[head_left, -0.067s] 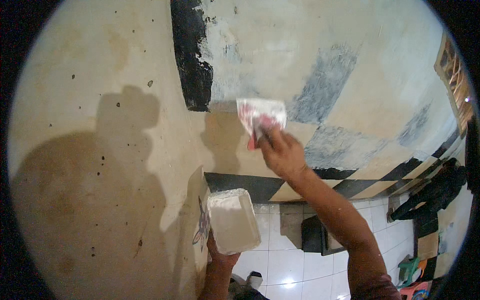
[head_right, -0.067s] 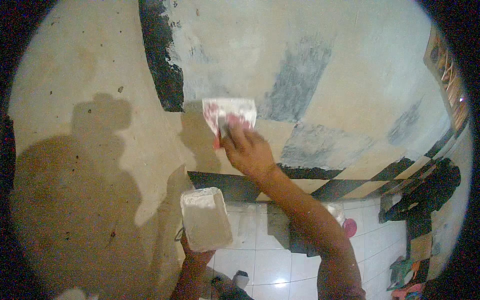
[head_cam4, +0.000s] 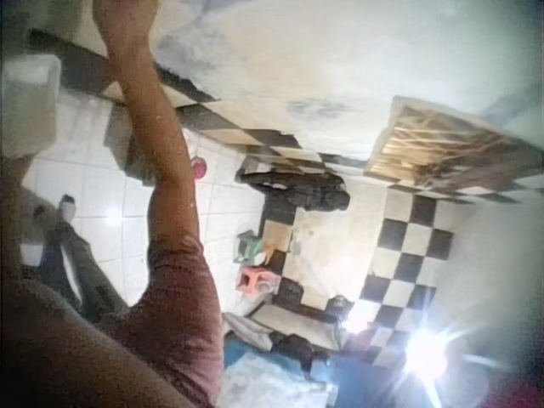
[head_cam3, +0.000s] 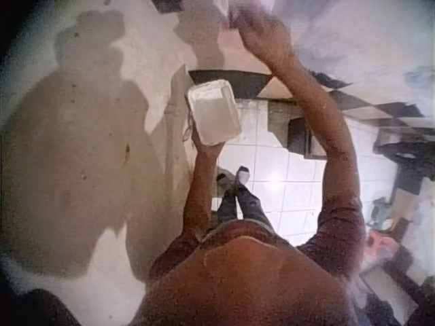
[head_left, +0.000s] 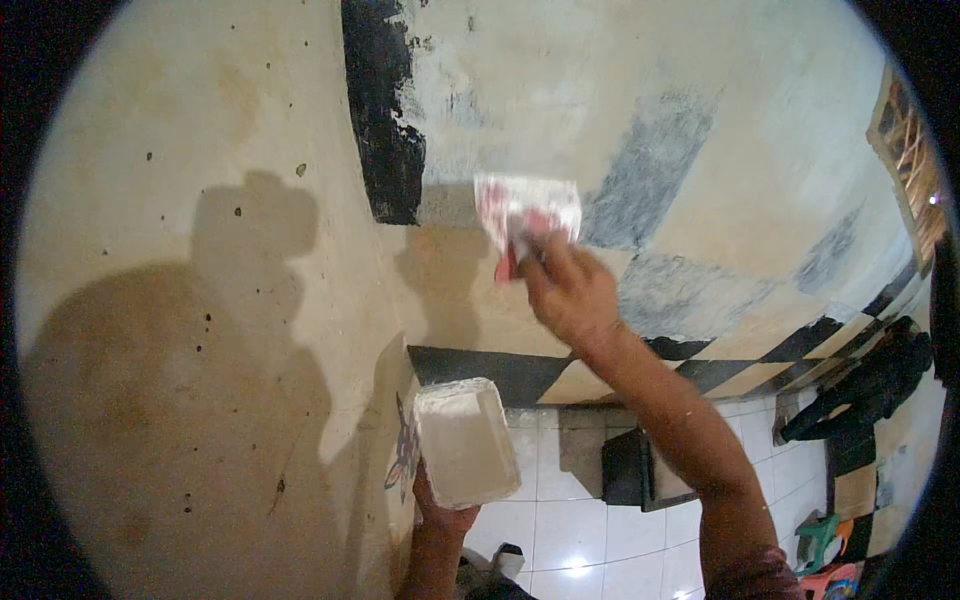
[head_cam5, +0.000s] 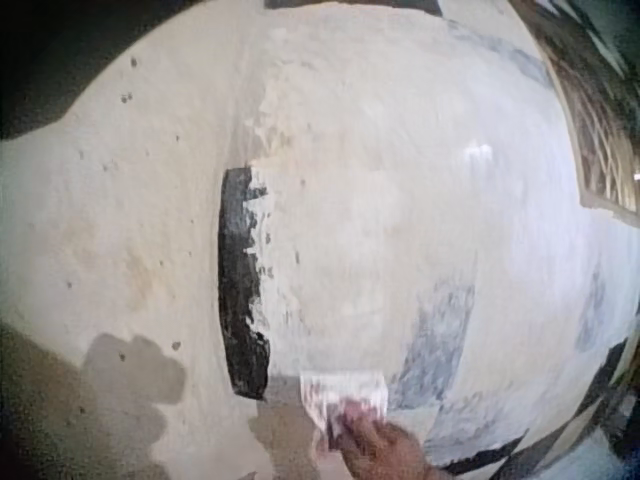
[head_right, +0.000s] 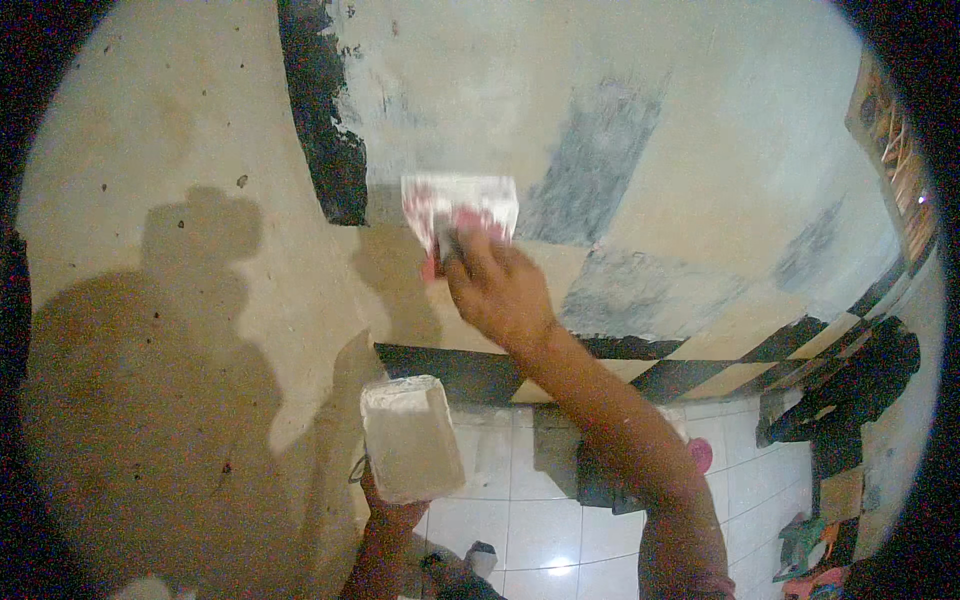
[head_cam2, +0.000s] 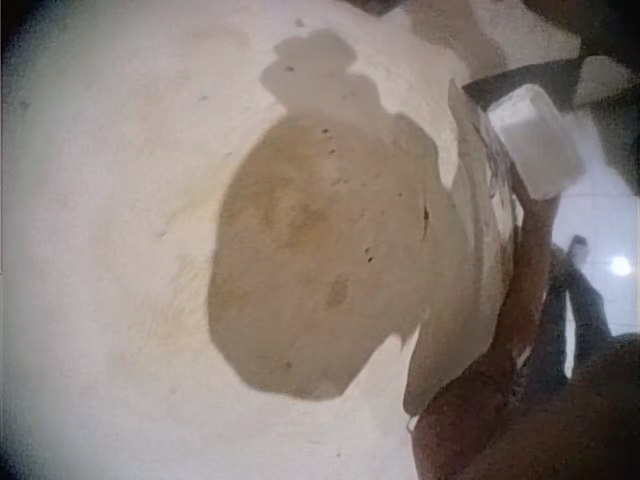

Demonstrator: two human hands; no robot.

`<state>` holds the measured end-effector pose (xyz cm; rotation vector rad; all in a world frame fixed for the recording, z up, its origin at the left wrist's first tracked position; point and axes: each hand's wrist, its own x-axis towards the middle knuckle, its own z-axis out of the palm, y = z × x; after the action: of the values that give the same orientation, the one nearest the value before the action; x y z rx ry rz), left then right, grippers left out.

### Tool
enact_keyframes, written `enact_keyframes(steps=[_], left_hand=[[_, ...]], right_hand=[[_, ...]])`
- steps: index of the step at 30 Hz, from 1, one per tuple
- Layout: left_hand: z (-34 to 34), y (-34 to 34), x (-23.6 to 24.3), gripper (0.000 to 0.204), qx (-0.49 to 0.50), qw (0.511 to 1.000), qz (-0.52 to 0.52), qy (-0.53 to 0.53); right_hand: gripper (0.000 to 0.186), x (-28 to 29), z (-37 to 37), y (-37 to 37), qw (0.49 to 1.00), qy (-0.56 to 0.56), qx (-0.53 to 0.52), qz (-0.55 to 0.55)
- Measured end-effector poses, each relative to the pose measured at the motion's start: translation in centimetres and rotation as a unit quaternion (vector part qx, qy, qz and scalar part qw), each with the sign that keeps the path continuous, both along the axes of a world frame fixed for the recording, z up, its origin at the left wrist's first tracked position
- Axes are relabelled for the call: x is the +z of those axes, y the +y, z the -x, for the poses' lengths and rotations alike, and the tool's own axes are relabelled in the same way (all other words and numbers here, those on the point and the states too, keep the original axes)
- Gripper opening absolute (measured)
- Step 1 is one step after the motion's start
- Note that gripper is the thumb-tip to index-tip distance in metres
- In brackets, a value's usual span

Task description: The person applies a white plaster-like substance to a wall using a red putty knife, pulling the material from a white container.

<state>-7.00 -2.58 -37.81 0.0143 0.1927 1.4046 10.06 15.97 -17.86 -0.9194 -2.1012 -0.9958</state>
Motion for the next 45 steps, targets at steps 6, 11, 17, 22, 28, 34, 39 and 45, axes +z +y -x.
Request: enact_keyframes(steps=[6,11,17,22,28,34,39,45], left_hand=[[-0.3,0.0,1.6,0.052,0.001,1.000,0.017,-0.014],[-0.3,-0.1,1.3,0.053,0.003,0.999,0.015,-0.033],[0.3,-0.8,0.6,0.054,-0.013,1.000,0.007,-0.020],[0.4,-1.4,-0.4,0.054,-0.010,1.000,0.027,-0.001],[0.4,-1.4,0.0,0.055,-0.012,0.999,0.030,-0.031],[0.4,-1.5,0.3,0.056,-0.009,1.000,0.022,0.000],[-0.8,-1.3,0.6,0.056,-0.010,1.000,-0.009,0.006],[-0.3,-1.8,-1.7,0.052,-0.023,0.999,0.048,-0.013]], right_hand=[[0.016,15.8,2.9,2.0,0.991,0.031,-0.039,-0.126],[0.006,16.1,2.8,5.0,0.993,0.030,-0.046,-0.108],[0.025,1.1,1.1,5.0,0.998,-0.051,-0.034,-0.024],[0.029,-6.4,-0.7,3.9,0.995,-0.094,-0.025,0.026],[0.036,-1.3,-1.7,0.0,0.997,-0.061,-0.029,0.033],[0.032,7.6,-4.7,-1.0,0.993,0.004,-0.110,-0.035],[0.036,0.6,-10.8,5.4,0.982,-0.053,-0.181,0.031],[0.047,-14.3,-12.0,2.6,0.972,-0.088,-0.161,0.145]])
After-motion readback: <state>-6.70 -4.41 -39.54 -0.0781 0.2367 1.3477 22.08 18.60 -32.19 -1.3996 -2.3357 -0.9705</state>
